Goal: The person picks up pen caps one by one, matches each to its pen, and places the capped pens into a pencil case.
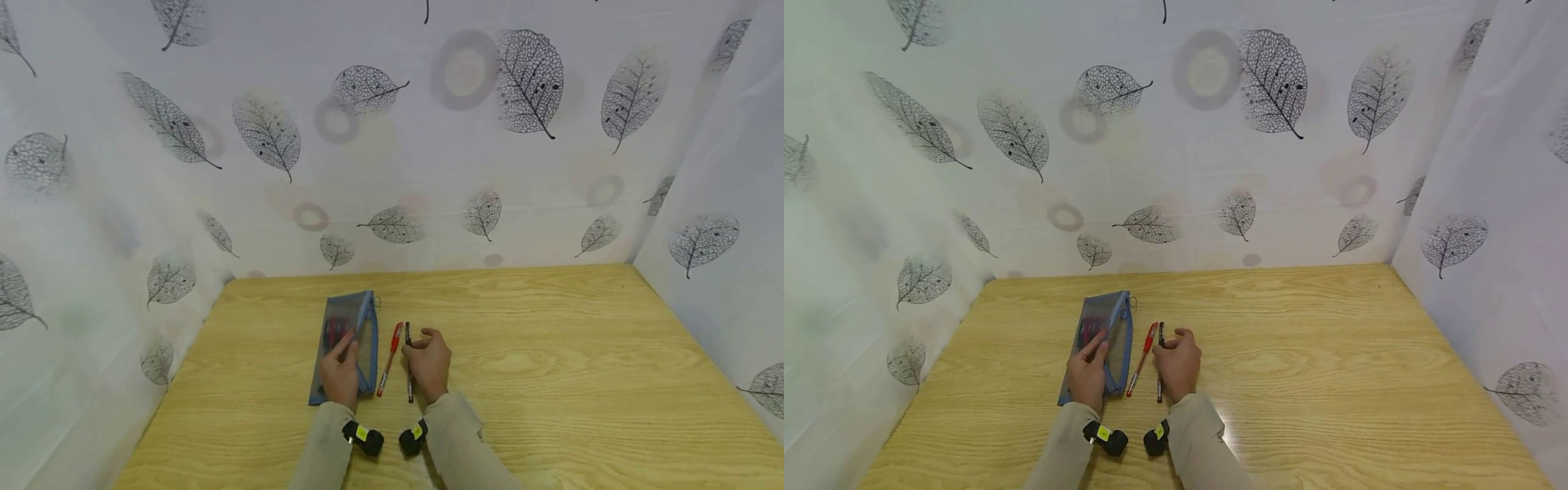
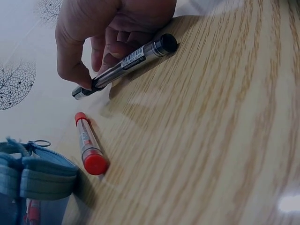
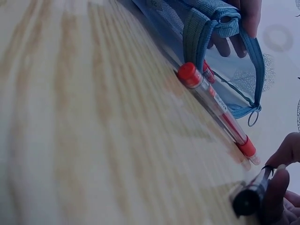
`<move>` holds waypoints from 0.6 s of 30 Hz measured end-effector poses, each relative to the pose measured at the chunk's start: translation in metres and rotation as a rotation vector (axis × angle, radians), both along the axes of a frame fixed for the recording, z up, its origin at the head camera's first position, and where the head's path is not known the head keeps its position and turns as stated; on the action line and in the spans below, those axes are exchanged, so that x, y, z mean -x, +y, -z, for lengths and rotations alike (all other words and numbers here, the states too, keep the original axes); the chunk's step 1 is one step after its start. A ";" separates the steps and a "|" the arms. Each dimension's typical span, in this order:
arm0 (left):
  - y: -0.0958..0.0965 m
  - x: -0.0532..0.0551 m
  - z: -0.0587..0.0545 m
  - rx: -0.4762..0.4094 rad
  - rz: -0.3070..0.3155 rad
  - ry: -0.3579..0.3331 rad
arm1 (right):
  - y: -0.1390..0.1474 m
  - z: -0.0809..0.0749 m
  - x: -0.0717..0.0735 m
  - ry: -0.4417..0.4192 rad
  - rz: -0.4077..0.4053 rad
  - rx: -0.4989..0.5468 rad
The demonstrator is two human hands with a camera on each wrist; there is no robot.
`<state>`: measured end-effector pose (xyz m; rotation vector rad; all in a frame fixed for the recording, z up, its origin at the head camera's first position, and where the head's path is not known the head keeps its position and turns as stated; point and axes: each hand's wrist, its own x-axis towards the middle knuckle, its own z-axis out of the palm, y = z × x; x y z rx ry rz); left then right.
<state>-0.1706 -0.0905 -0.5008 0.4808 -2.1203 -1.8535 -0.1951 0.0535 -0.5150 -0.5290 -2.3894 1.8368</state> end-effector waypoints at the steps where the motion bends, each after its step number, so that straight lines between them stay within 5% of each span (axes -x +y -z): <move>1: 0.000 0.000 0.001 -0.001 -0.002 0.001 | 0.000 0.000 0.000 0.001 0.001 -0.010; 18: 0.002 -0.001 0.003 -0.003 -0.017 -0.003 | 0.004 0.001 -0.001 0.065 0.008 0.038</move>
